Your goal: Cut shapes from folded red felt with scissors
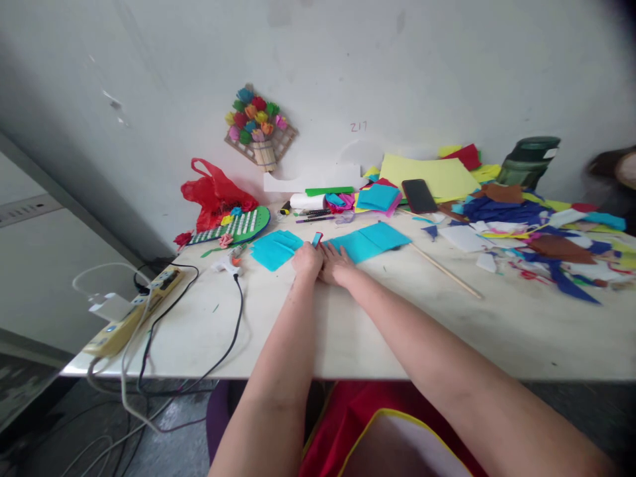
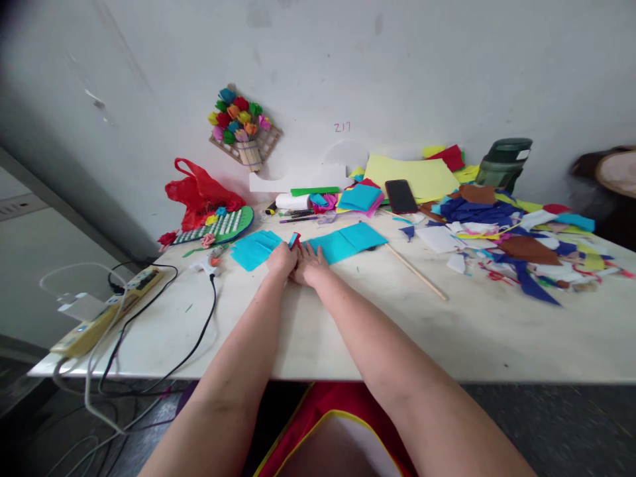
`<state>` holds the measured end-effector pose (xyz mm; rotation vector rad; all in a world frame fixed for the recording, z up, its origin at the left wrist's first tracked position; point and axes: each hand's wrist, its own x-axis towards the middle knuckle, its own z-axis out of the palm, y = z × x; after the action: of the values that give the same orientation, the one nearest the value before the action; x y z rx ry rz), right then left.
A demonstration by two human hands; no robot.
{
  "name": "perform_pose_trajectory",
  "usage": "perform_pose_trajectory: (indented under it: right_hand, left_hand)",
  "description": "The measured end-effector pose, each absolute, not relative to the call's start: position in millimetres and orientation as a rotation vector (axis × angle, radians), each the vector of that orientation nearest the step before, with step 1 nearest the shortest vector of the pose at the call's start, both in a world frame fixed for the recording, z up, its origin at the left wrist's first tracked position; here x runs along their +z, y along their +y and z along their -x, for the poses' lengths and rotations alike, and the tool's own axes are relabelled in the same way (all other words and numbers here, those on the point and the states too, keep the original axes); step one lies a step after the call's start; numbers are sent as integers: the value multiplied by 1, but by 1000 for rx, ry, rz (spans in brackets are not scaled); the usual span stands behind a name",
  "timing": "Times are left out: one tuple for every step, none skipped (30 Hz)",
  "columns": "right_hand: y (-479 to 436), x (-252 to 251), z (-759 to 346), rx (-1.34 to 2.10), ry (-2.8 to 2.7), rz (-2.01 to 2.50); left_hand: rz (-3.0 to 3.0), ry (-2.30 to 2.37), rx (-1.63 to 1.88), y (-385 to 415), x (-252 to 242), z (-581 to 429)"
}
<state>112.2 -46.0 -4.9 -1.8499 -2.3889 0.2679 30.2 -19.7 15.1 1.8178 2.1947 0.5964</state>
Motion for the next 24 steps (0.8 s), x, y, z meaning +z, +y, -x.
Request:
perform_pose_trajectory:
  right_hand:
    - [-46, -5, -112, 267, -2388, 1849]
    - [-46, -5, -112, 266, -2389, 1850]
    - [-46, -5, -112, 266, -2389, 1851]
    - [-46, -5, -113, 268, -2388, 1850]
    - [-47, -5, -113, 272, -2386, 1847]
    - [-47, -4, -113, 276, -2381, 1844]
    - [-47, -4, -114, 283, -2375, 1842]
    - [-47, -4, -114, 289, -2369, 1842]
    - [-47, -4, -115, 293, -2361, 1842]
    - [-47, -4, -116, 297, -2353, 1845]
    - [-47, -4, -117, 297, -2347, 1846]
    - [-46, -4, -117, 297, -2341, 1848]
    - [-46, -4, -118, 295, -2337, 1851]
    - [-45, -5, -118, 293, -2335, 1855]
    - [-45, -5, -118, 291, -2333, 1860]
    - [-45, -5, -118, 289, -2332, 1866]
    - [-45, -5, -118, 290, -2330, 1869]
    - [-46, -5, -117, 294, -2327, 1870]
    - [-46, -4, -117, 299, -2325, 1866]
    - [-46, -4, -117, 305, -2321, 1862]
    - [-46, -3, -117, 311, -2320, 1859]
    - [-46, -3, -117, 315, -2321, 1856]
    - [-46, -3, -117, 316, -2323, 1857]
    - [-46, -4, -117, 313, -2325, 1858]
  left_hand:
    - [-1838, 2188, 570, -19, 15, -30]
    - [-1850, 2185, 543, -19, 15, -30]
    - [-1854, 2188, 522, -18, 15, -30]
    - [-1847, 2196, 514, -18, 15, -29]
    - [-1842, 2203, 516, -18, 14, -29]
    - [-1841, 2206, 526, -18, 13, -29]
    - [-1847, 2205, 544, -18, 13, -29]
    - [-1858, 2202, 567, -18, 12, -28]
    - [-1872, 2198, 590, -18, 12, -28]
    - [-1890, 2194, 613, -19, 11, -28]
    - [-1908, 2192, 635, -19, 11, -29]
    - [-1926, 2191, 653, -19, 11, -29]
    - [-1943, 2190, 669, -19, 10, -29]
    - [-1956, 2187, 681, -19, 10, -29]
    - [-1963, 2183, 687, -19, 10, -30]
    - [-1964, 2180, 686, -18, 10, -30]
    - [-1956, 2179, 681, -17, 9, -30]
    - [-1943, 2180, 677, -17, 9, -29]
    - [-1925, 2183, 676, -16, 8, -29]
    - [-1910, 2184, 677, -15, 8, -29]
    - [-1901, 2182, 681, -14, 8, -28]
    - [-1897, 2177, 683, -14, 8, -27]
    - [-1899, 2171, 682, -13, 8, -27]
    - [-1903, 2167, 677, -12, 7, -26]
